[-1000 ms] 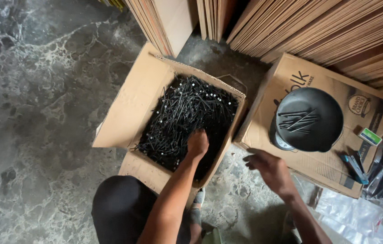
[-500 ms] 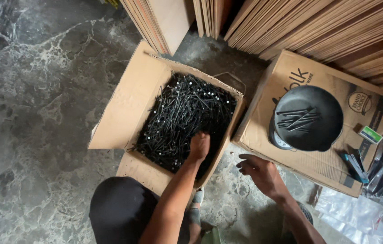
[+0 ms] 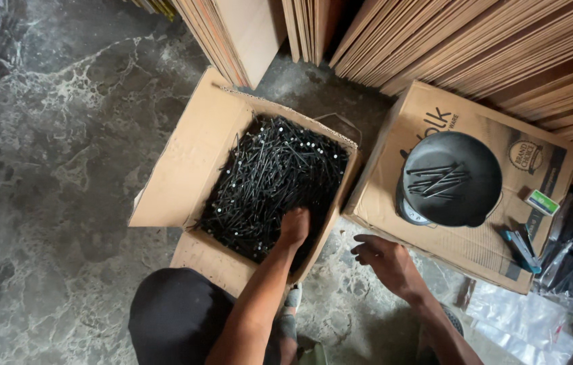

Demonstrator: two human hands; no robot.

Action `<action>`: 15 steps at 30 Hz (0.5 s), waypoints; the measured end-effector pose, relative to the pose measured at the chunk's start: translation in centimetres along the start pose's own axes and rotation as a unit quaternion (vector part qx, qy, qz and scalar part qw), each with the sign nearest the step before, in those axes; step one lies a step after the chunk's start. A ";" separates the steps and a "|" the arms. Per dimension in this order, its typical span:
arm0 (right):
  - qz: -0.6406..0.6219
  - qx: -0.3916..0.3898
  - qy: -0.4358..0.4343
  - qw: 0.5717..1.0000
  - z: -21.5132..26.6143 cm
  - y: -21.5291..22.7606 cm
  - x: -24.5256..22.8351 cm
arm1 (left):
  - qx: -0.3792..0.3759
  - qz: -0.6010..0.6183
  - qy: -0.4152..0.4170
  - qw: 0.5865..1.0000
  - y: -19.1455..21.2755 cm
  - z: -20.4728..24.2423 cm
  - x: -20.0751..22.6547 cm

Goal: The person sits on the floor and transfers black metal fasteners from a cardboard box into a black bowl. They repeatedly reach into the box, pick up fasteners by hand, and place them into the bowl.

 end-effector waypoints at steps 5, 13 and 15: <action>-0.019 -0.013 0.040 0.999 -0.4 -0.4 0.4 | -0.071 0.044 0.031 0.996 -2.7 0.3 -1.5; -0.001 0.003 0.009 1.000 -1.0 -0.1 1.7 | -0.089 0.064 0.059 0.992 -2.0 0.0 -1.2; -0.007 -0.005 0.003 1.000 -0.6 -0.2 1.0 | -0.177 0.054 0.116 0.976 -0.5 0.3 -1.2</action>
Point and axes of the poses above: each hand's wrist, its own z-axis away from the middle knuckle, its own y-axis out of the back of the hand, x = y × z, the point moved 9 cm from there along -z, towards the middle knuckle, and after that the axes turned 12 degrees about -z, right-handed, at the moved point
